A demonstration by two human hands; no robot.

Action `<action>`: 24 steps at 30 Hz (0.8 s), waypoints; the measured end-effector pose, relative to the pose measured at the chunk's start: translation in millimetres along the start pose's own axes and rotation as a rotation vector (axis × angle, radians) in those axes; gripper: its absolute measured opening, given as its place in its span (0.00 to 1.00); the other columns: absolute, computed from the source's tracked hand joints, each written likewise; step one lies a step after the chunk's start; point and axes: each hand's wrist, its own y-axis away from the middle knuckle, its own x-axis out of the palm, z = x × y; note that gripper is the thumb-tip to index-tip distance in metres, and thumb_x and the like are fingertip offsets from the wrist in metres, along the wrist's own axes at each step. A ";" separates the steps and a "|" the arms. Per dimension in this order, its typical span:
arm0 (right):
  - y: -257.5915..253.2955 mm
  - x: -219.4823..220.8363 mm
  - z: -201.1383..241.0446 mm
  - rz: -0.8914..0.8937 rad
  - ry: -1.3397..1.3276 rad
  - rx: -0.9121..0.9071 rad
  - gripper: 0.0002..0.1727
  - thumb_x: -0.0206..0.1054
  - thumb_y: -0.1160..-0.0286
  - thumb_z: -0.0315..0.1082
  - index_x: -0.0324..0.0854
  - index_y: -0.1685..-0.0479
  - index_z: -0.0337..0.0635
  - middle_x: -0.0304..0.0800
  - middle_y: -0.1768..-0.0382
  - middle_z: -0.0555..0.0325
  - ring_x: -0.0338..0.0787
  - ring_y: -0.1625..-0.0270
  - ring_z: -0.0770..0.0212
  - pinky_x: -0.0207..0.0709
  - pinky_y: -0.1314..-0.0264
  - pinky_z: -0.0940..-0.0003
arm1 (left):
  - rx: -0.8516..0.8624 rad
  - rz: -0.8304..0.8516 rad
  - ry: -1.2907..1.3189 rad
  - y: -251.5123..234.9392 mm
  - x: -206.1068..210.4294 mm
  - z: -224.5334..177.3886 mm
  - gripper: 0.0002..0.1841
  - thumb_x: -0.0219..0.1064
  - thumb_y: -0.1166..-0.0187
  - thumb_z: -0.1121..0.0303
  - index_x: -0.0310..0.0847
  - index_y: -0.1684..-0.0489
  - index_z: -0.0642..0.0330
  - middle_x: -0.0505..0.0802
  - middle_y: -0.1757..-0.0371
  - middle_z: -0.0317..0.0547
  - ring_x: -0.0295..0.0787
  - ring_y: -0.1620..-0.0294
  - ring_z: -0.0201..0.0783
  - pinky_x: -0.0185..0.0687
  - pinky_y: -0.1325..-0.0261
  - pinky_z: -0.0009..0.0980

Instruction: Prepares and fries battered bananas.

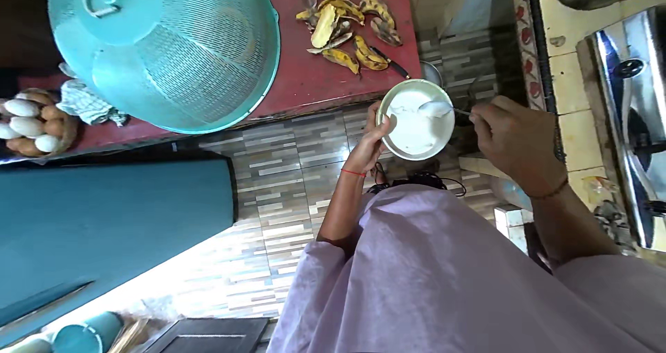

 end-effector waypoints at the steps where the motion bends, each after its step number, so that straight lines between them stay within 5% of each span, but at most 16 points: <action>1: -2.9 1.3 2.2 0.030 0.005 0.007 0.11 0.59 0.16 0.28 0.86 0.55 0.29 0.87 0.60 0.34 0.89 0.68 0.33 0.77 0.74 0.38 | -0.004 -0.006 -0.022 -0.3 0.3 -1.4 0.43 0.69 0.28 0.47 0.46 0.15 0.42 0.83 0.32 0.41 0.88 0.40 0.34 0.89 0.43 0.33; 9: -19.7 12.2 -17.3 0.180 -0.329 0.015 0.11 0.63 0.15 0.29 0.91 0.56 0.32 0.92 0.58 0.37 0.91 0.56 0.36 0.81 0.53 0.35 | -0.019 -0.017 -0.035 -2.5 -5.1 3.1 0.43 0.69 0.30 0.47 0.47 0.15 0.43 0.83 0.33 0.42 0.89 0.42 0.35 0.91 0.45 0.33; 13: -14.7 5.6 -18.5 0.153 -0.345 0.018 0.12 0.62 0.14 0.30 0.90 0.54 0.32 0.92 0.56 0.38 0.92 0.55 0.38 0.81 0.51 0.36 | -0.001 -0.004 -0.015 -3.7 -5.9 4.2 0.45 0.71 0.31 0.46 0.47 0.15 0.44 0.84 0.34 0.42 0.89 0.42 0.35 0.91 0.44 0.35; 24: 15.1 1.7 1.4 -0.094 -0.087 -0.255 0.15 0.57 0.18 0.28 0.90 0.51 0.30 0.84 0.72 0.42 0.84 0.78 0.44 0.72 0.83 0.53 | 0.051 0.020 0.065 -6.3 -1.9 -0.9 0.41 0.69 0.27 0.47 0.47 0.17 0.41 0.86 0.37 0.37 0.90 0.44 0.33 0.91 0.45 0.32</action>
